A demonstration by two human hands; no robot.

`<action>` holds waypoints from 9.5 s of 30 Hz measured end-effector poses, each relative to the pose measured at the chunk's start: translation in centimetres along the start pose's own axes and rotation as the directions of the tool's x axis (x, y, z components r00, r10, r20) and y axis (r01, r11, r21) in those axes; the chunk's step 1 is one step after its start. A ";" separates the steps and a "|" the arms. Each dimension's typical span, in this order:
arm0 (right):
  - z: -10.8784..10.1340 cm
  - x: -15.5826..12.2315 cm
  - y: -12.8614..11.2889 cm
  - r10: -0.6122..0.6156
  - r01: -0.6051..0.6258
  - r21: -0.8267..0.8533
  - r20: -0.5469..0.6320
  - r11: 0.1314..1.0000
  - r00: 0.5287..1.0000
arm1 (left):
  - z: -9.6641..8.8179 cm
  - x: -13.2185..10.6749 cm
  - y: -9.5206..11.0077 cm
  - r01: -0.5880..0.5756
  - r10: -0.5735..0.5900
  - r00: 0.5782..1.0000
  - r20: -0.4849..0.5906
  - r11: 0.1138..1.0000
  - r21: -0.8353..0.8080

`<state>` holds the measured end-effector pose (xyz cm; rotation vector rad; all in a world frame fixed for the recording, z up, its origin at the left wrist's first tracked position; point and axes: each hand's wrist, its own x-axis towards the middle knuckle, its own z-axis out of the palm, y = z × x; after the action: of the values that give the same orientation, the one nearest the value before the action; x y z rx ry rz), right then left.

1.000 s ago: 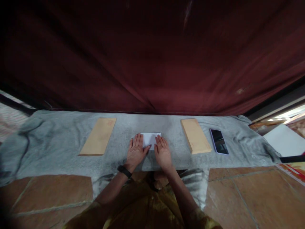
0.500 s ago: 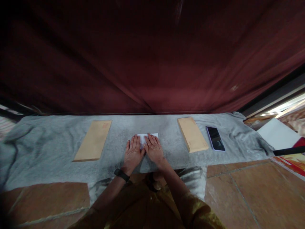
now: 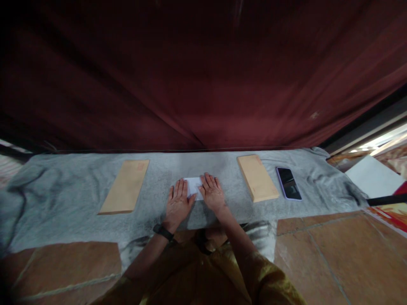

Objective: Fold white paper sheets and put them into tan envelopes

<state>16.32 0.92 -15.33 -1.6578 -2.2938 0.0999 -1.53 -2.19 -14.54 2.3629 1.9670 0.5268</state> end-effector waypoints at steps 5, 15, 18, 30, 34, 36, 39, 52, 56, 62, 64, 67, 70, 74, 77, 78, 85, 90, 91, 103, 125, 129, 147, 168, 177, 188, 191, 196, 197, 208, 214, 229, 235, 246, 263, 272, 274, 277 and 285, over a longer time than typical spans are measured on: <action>-0.3 -0.4 1.2 0.031 -0.031 -0.002 -0.011 1.000 0.999 | 0.0 0.0 0.1 0.008 -0.008 1.000 -0.005 1.000 -0.007; -1.2 -1.6 1.1 0.152 -0.148 0.050 -0.080 0.988 0.985 | -0.2 0.0 0.2 0.014 -0.014 1.000 0.000 1.000 -0.017; -1.2 -2.7 -0.2 0.048 -0.046 0.068 -0.036 0.997 0.998 | -0.1 0.0 0.2 0.018 -0.018 1.000 0.007 1.000 -0.016; -1.4 -4.9 -1.6 -0.032 0.032 0.020 0.005 0.999 0.999 | -0.3 -0.1 0.6 0.013 -0.016 0.999 0.041 0.998 0.069; -1.5 -5.7 -1.5 -0.053 0.053 0.029 -0.014 0.998 0.999 | -0.4 -0.1 0.6 0.009 -0.012 0.999 0.043 0.997 0.078; -1.6 -6.2 -1.4 -0.069 0.070 0.037 -0.027 0.997 0.997 | -0.4 -0.1 0.5 0.006 -0.010 0.999 0.040 0.997 0.079; -1.8 -6.7 -1.3 -0.089 0.091 0.048 -0.049 0.995 0.995 | -0.4 -0.1 0.5 0.000 -0.002 1.000 0.029 0.997 0.073; -2.1 -8.7 -1.3 -0.096 0.107 0.071 -0.152 0.992 0.984 | -0.7 0.1 0.5 -0.227 0.226 0.974 -0.015 0.968 -0.111; -1.7 -8.9 -1.0 -0.112 0.124 0.068 -0.159 0.990 0.981 | -0.6 0.5 2.0 -0.447 0.473 0.878 0.071 0.864 -0.232; -1.2 -9.0 -1.0 -0.091 0.103 0.065 -0.173 0.993 0.981 | 0.1 2.2 3.4 -0.487 0.536 0.824 0.182 0.835 -0.256; -1.2 -9.1 -1.0 -0.089 0.102 0.068 -0.171 0.993 0.981 | 0.3 2.8 3.5 -0.474 0.520 0.833 0.191 0.847 -0.239; -1.3 -9.0 -1.0 -0.083 0.096 0.067 -0.175 0.993 0.981 | 0.4 3.6 3.5 -0.468 0.505 0.839 0.204 0.860 -0.204; -1.2 -9.0 -0.9 -0.077 0.090 0.066 -0.177 0.994 0.981 | 0.7 4.0 3.6 -0.475 0.501 0.842 0.198 0.864 -0.167; -1.2 -9.1 -0.9 -0.077 0.089 0.068 -0.165 0.994 0.983 | 1.2 4.5 3.7 -0.474 0.493 0.852 0.180 0.870 -0.139; -1.4 -9.1 -0.9 -0.078 0.090 0.075 -0.149 0.993 0.986 | 1.5 4.8 3.7 -0.464 0.481 0.859 0.177 0.876 -0.130; -1.5 -9.0 -0.9 -0.079 0.091 0.080 -0.145 0.993 0.986 | 1.5 4.9 3.6 -0.463 0.479 0.860 0.175 0.877 -0.127; -1.8 -9.1 -0.8 -0.082 0.101 0.138 -0.141 0.985 0.987 | 1.8 5.5 3.7 -0.445 0.459 0.874 0.158 0.888 -0.118; -1.7 -9.3 -0.6 -0.049 0.084 0.196 -0.175 0.977 0.983 | 1.7 5.3 3.6 -0.435 0.449 0.877 0.174 0.893 -0.114; -1.6 -9.3 -0.6 -0.033 0.071 0.201 -0.188 0.977 0.982 | 1.6 5.2 3.6 -0.437 0.451 0.875 0.174 0.892 -0.113; -1.0 -9.3 -0.5 0.057 -0.018 0.182 -0.213 0.983 0.975 | -0.2 1.7 2.9 -0.505 0.518 0.833 0.195 0.855 -0.117; -1.8 -9.1 -1.2 0.019 0.002 0.117 -0.178 0.993 0.984 | -1.9 -3.1 1.7 -0.462 0.469 0.869 0.160 0.883 -0.084; -1.9 -9.0 -1.2 0.032 -0.012 0.122 -0.167 0.992 0.985 | -2.2 -3.6 0.8 -0.431 0.435 0.886 0.161 0.900 -0.058; -1.7 -9.1 -1.1 0.020 0.001 0.120 -0.177 0.993 0.984 | -2.8 -6.0 -2.9 -0.217 0.215 0.974 0.074 0.976 0.017; -1.8 -9.0 -1.3 0.046 -0.024 0.132 -0.168 0.991 0.985 | 0.1 1.0 5.3 -0.331 0.363 0.922 0.138 0.921 -0.206; -2.1 -8.3 -0.8 0.161 -0.115 0.285 -0.147 0.952 0.976 | 0.6 2.5 2.0 -0.195 0.204 0.974 0.100 0.977 -0.092; -1.9 -0.1 0.4 0.554 -0.468 0.585 0.039 0.662 0.832 | 0.3 0.6 -0.4 -0.022 0.017 0.998 -0.054 0.996 -0.091; -1.5 1.0 0.7 0.618 -0.504 0.685 0.098 0.527 0.780 | 0.4 0.6 -0.4 -0.028 0.022 0.998 -0.060 0.995 -0.094; -1.2 0.8 0.5 0.612 -0.476 0.774 0.147 0.418 0.777 | 0.2 0.7 -0.6 -0.029 0.020 0.998 -0.061 0.990 -0.140; -1.2 0.7 0.3 0.601 -0.466 0.793 0.163 0.392 0.783 | 0.1 0.7 -0.6 -0.029 0.020 0.998 -0.058 0.988 -0.152; -5.6 0.5 -1.2 0.605 -0.276 0.952 0.144 0.129 0.783 | -1.5 1.6 0.7 -0.036 0.016 0.998 -0.065 0.946 -0.322; -8.0 -0.6 -1.8 0.641 -0.219 0.883 -0.113 0.414 0.759 | -2.8 2.1 1.4 -0.010 -0.042 0.995 -0.096 0.875 -0.485; -6.4 -2.8 -6.9 0.039 0.083 0.407 -0.282 0.910 0.959 | -5.6 2.3 3.6 0.312 -0.292 0.919 0.264 0.133 -0.941; -5.9 -3.1 -5.8 0.098 0.046 0.447 -0.293 0.893 0.951 | -4.5 3.0 2.2 0.322 -0.347 0.892 0.291 0.036 -0.946; -1.2 -2.4 -0.4 0.579 -0.260 0.890 -0.005 0.373 0.816 | -3.0 3.9 -1.8 0.490 -0.398 0.758 0.517 -0.176 -0.854; -0.7 -1.2 0.6 0.534 -0.356 0.712 -0.032 0.606 0.845 | -1.4 4.7 -2.5 0.444 -0.439 0.849 0.295 0.289 -0.848; -2.0 -1.4 -0.2 0.457 -0.433 0.330 0.006 0.839 0.889 | -1.6 5.1 -2.3 0.430 -0.382 0.903 0.198 0.785 -0.446; -2.1 -1.5 -0.4 0.433 -0.414 0.272 -0.012 0.869 0.901 | -1.7 5.0 -2.2 0.418 -0.368 0.908 0.199 0.813 -0.405; -2.1 -1.6 -0.5 0.413 -0.399 0.215 -0.024 0.892 0.910 | -2.0 4.8 -1.9 0.395 -0.350 0.919 0.183 0.840 -0.372; -1.6 -1.8 -0.5 0.376 -0.366 0.147 -0.047 0.919 0.925 | -2.8 4.4 -0.8 0.381 -0.347 0.921 0.175 0.895 -0.232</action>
<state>16.87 -1.11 -14.09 -1.9673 -1.8471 0.2664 -2.45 1.63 -11.00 1.7683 2.0633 0.5529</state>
